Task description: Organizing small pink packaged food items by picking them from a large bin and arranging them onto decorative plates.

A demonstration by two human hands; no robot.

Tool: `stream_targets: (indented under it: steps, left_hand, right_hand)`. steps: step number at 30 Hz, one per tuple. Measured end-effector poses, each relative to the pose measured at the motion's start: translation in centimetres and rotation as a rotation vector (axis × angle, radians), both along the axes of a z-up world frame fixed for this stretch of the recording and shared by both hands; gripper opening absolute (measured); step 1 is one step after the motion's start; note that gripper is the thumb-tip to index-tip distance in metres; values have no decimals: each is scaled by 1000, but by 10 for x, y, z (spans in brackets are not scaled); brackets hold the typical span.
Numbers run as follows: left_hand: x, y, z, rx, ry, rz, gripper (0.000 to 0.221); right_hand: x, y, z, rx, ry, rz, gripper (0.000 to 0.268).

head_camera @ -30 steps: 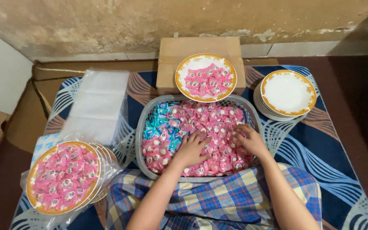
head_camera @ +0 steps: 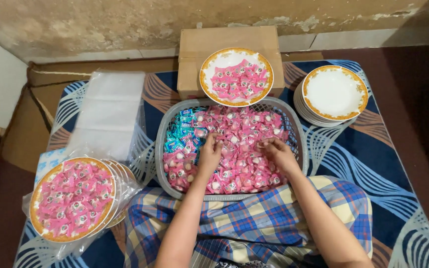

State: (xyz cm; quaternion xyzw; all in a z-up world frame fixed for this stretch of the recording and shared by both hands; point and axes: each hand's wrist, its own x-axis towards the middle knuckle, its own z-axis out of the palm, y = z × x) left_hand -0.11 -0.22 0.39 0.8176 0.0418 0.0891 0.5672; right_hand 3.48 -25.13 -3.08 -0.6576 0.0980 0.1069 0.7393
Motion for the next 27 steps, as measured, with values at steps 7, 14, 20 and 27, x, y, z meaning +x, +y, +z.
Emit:
stream_targets:
  steps: [7,14,20,27]
  left_hand:
    - [6,4,-1,-56,133,-64,21]
    - [2,5,8,-97,148,-38,41]
    - [14,8,-25,-257,49,23,46]
    - [25,7,-18,-254,-164,180,35]
  right_hand:
    - [-26,15,54,-424,-179,414,50]
    - [-20,6,32,-340,-128,271,40]
    - [5,-3,-8,-93,-69,51,37]
    - [12,-13,-28,-60,-76,-81,31]
